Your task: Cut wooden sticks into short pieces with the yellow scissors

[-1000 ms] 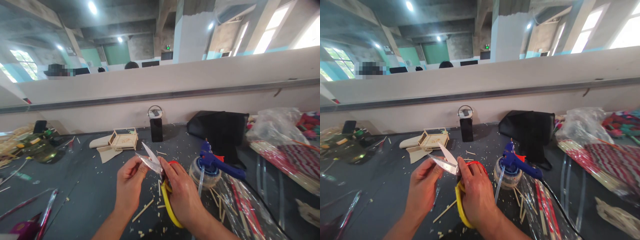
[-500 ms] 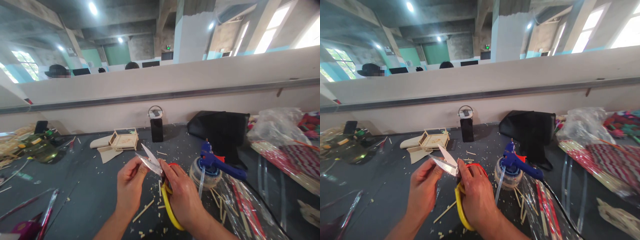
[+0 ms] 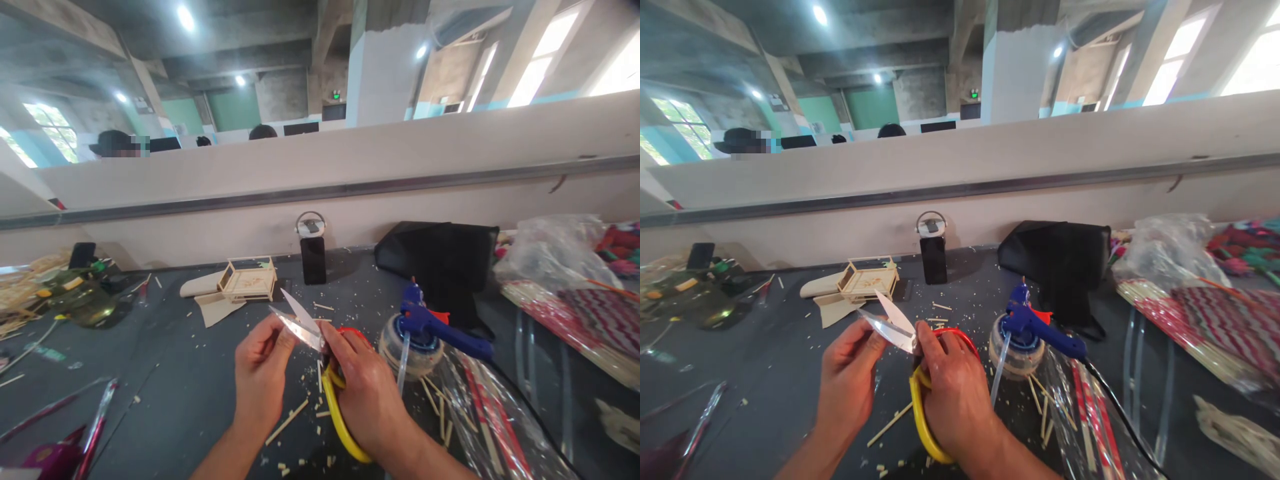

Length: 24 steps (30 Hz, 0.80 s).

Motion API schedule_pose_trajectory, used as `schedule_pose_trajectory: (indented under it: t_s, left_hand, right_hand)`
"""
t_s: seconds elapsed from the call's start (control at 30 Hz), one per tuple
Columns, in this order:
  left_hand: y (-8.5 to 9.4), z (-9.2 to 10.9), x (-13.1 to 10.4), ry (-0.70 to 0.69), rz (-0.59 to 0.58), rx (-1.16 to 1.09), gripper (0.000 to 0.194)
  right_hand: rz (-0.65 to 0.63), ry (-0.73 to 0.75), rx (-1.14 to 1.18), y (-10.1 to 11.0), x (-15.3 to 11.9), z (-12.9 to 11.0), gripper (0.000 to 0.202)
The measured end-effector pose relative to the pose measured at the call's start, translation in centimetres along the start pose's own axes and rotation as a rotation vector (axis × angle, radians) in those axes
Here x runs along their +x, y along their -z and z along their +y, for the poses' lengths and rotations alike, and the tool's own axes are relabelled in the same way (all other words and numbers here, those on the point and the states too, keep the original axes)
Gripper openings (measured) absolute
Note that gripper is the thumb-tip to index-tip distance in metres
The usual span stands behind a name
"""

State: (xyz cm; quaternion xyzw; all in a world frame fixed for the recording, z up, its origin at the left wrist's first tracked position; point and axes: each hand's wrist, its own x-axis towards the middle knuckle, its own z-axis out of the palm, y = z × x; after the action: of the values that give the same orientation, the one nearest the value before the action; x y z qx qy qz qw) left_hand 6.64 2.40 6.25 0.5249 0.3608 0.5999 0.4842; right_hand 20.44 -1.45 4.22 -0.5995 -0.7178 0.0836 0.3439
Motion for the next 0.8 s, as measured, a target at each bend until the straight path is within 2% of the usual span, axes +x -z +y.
schedule_pose_trajectory:
  t_s: [0.6, 0.8]
  left_hand:
    - [-0.26, -0.27, -0.04, 0.044, 0.021, -0.043, 0.011]
    - [-0.35, -0.17, -0.12, 0.045, 0.038, -0.047, 0.012]
  right_hand:
    - [-0.016, -0.009, 0.024, -0.26, -0.21, -0.15, 0.068]
    - [0.020, 0.020, 0.075, -0.46, -0.28, 0.20, 0.067]
